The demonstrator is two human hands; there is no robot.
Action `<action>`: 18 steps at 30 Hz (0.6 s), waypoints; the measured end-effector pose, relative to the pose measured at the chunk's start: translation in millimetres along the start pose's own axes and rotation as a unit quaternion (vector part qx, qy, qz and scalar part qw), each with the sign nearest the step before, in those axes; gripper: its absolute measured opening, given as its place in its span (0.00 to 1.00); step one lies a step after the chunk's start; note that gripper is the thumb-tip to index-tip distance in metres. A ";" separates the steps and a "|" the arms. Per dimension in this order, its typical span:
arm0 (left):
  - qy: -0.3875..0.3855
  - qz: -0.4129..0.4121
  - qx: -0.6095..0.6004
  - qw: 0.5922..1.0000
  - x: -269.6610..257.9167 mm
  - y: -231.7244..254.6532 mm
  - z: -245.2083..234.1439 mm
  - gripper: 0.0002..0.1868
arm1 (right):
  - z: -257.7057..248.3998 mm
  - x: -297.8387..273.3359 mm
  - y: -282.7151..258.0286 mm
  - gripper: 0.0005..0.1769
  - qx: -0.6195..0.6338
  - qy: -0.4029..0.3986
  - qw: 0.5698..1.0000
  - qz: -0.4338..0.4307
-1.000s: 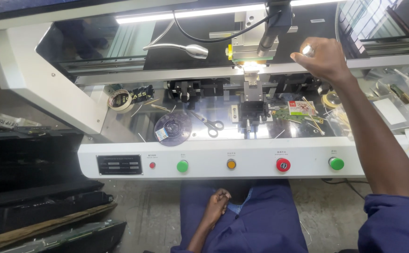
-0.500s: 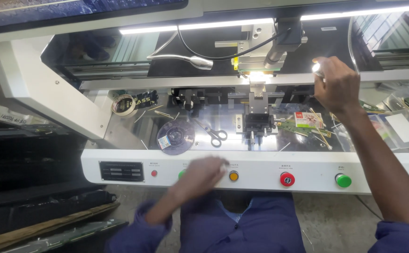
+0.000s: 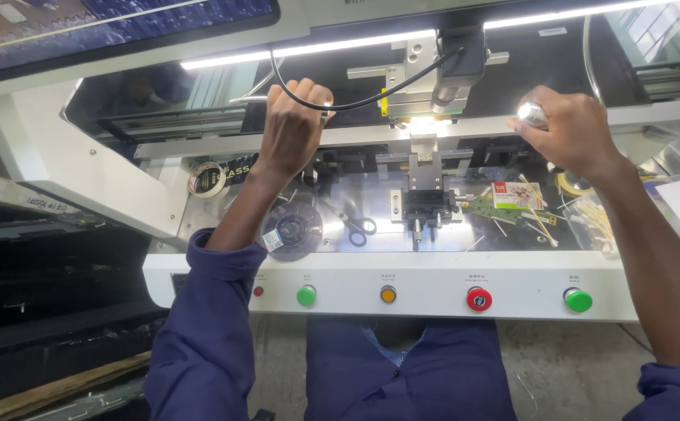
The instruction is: Inspecting and cleaning a circuit board at a repair station
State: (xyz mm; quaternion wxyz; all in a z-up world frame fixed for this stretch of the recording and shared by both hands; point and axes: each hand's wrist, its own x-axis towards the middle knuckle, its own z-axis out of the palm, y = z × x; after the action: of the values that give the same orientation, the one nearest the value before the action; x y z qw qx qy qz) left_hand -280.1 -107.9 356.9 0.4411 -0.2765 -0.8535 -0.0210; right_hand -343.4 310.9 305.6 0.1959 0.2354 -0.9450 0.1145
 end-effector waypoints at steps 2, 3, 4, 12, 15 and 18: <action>-0.007 -0.015 -0.033 0.999 -4.5 -11.5 0.4 0.16 | -0.4 1.4 -0.6 0.16 0.003 -0.003 1.000 0.002; -0.009 -0.033 -0.064 0.997 -7.2 -17.2 -0.4 0.14 | -1.4 2.2 -1.5 0.17 0.001 -0.004 1.000 -0.001; -0.011 -0.032 -0.063 0.997 -6.6 -18.7 -4.4 0.14 | -1.1 1.9 -2.3 0.17 0.003 -0.004 1.000 0.000; -0.025 0.038 0.119 0.992 12.6 -24.8 8.0 0.22 | 14.9 1.6 8.9 0.19 -0.033 0.114 0.989 -0.088; -0.082 0.032 0.207 0.974 23.3 -24.7 14.1 0.21 | 2.1 0.4 2.8 0.18 -0.116 0.075 0.985 -0.106; -0.115 0.058 0.303 0.944 23.7 -27.1 22.8 0.19 | -3.5 5.2 15.7 0.21 -0.194 0.020 0.974 -0.114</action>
State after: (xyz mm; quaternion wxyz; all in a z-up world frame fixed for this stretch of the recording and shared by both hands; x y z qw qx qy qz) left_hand -321.1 -113.7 366.8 0.4039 -0.1788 -0.8468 0.2963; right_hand -354.2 323.4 309.0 0.2682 0.2964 -0.9123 -0.0890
